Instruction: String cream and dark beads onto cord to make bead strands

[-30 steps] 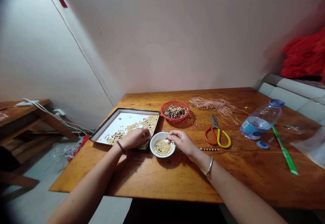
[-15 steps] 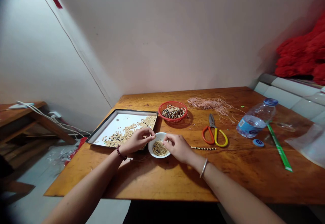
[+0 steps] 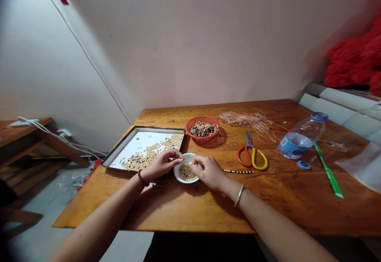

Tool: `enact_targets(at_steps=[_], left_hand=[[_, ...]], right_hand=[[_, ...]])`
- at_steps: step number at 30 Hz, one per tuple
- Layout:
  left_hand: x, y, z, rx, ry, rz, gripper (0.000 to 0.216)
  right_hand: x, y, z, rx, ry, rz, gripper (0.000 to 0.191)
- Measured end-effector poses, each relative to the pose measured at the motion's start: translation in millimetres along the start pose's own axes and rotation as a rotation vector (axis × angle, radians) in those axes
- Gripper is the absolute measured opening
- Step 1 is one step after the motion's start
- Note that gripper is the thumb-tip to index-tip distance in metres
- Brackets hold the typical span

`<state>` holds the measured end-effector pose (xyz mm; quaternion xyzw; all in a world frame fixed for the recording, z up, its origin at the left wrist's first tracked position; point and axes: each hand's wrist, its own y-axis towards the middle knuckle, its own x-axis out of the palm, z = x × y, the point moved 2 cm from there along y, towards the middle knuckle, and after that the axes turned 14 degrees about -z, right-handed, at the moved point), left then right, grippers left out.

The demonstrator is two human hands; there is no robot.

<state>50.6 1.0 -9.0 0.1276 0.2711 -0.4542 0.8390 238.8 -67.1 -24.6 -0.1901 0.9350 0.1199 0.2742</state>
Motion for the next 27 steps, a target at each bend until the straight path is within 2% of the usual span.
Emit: enact_targets(at_steps=[15, 27], left_hand=[[-0.4, -0.5, 1.9, 0.000, 0.002, -0.009, 0.029], [-0.3, -0.5, 5.9, 0.056, -0.008, -0.032, 0.027]], right_hand=[[-2.4, 0.1, -0.2, -0.002, 0.009, 0.019, 0.014], [-1.8, -0.6, 0.1, -0.006, -0.026, 0.017, 0.016]])
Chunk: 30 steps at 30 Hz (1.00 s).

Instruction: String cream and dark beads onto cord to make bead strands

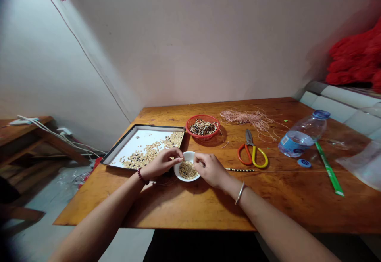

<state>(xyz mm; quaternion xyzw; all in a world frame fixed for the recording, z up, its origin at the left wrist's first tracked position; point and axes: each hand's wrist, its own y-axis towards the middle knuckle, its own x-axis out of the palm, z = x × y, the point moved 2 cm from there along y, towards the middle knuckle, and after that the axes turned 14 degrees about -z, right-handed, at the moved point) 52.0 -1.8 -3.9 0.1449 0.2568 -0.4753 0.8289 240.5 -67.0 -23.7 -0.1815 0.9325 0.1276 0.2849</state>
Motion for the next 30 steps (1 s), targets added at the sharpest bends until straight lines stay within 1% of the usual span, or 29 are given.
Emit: enact_targets(at_steps=[9, 14, 18, 25, 30], left_hand=[[0.1, -0.3, 2.3, 0.024, 0.072, -0.009, 0.024], [1.1, -1.3, 1.0, -0.006, 0.246, 0.007, 0.015], [0.7, -2.1, 1.0, -0.019, 0.348, 0.015, 0.013], [-1.6, -2.3, 2.4, -0.023, 0.317, 0.025, 0.015], [-2.6, -3.1, 2.4, -0.027, 0.310, 0.002, 0.015]], right_hand=[[-0.1, 0.9, 1.7, 0.008, -0.051, -0.025, 0.015], [-0.1, 0.8, 1.1, 0.037, -0.082, -0.040, 0.014], [-1.0, 0.9, -0.5, 0.044, -0.082, -0.059, 0.014], [-2.9, 0.8, -2.8, 0.026, -0.091, -0.067, 0.016], [-4.0, 1.5, -3.5, 0.057, -0.069, -0.056, 0.017]])
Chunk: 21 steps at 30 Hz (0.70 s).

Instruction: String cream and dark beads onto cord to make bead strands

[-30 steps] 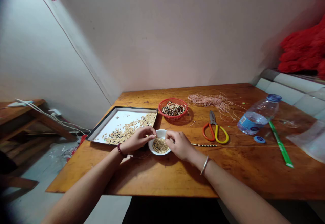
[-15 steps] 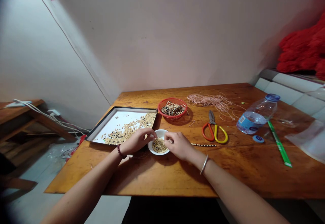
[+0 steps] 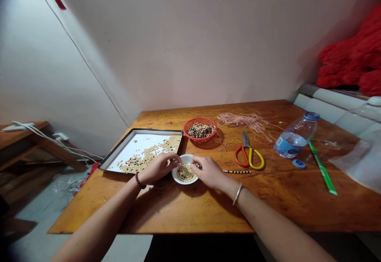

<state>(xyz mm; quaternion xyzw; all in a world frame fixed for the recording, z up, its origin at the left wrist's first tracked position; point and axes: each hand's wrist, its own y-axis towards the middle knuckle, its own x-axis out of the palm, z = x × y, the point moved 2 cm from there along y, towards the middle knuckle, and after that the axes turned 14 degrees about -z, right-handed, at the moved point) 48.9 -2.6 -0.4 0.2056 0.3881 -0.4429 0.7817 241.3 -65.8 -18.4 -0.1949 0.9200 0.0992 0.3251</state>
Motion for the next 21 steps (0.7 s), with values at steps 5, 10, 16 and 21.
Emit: enact_targets(at_steps=[5, 10, 16, 21], left_hand=[[0, -1, 1, 0.009, -0.056, -0.049, 0.020], [-1, -1, 3, 0.031, -0.060, -0.017, 0.017], [0, -1, 4, 0.034, -0.088, 0.013, 0.019], [-2, -1, 3, -0.002, -0.267, -0.015, 0.028]], right_hand=[[-1, 3, 6, 0.010, 0.118, 0.010, 0.019], [2, 9, 18, 0.037, 0.309, -0.028, 0.021], [2, 14, 26, 0.103, 0.488, -0.071, 0.021], [1, 12, 22, 0.028, 0.524, -0.055, 0.022]])
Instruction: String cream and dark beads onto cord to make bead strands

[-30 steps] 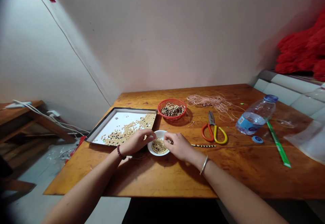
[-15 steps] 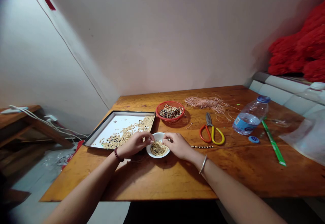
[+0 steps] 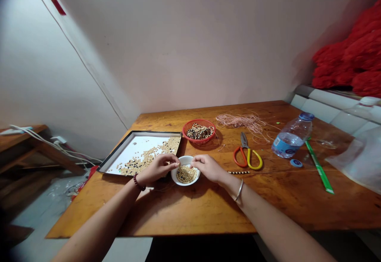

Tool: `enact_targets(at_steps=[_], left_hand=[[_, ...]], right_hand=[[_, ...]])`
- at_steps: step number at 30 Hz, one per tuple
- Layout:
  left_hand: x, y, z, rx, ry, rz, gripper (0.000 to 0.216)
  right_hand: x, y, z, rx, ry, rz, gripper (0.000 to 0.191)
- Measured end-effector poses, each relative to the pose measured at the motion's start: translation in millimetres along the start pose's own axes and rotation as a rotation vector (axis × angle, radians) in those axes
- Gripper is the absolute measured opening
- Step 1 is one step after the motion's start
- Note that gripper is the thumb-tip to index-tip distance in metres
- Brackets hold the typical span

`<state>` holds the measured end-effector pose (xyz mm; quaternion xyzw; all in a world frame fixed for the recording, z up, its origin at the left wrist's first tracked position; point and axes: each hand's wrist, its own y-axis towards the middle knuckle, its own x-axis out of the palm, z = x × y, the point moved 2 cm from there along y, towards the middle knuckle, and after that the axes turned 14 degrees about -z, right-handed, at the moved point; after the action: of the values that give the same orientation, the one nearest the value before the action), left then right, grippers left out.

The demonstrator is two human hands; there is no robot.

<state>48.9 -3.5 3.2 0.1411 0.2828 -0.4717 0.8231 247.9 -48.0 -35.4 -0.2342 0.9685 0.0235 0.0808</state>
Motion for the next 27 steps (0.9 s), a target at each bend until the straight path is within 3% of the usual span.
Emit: enact_targets(at_steps=[8, 13, 17, 27], left_hand=[[-1, -1, 1, -0.008, -0.160, -0.050, 0.030], [-1, 0, 0, -0.002, -0.024, -0.029, 0.031], [1, 0, 0, -0.014, 0.014, -0.035, 0.032], [3, 3, -2, 0.002, -0.096, 0.067, 0.031]], right_hand=[[4, -1, -6, 0.089, 0.139, -0.106, 0.025], [1, -4, -8, -0.065, -0.158, -0.003, 0.025], [3, -7, -12, -0.075, -0.337, 0.060, 0.024], [1, -2, -5, -0.068, -0.212, 0.059, 0.023]])
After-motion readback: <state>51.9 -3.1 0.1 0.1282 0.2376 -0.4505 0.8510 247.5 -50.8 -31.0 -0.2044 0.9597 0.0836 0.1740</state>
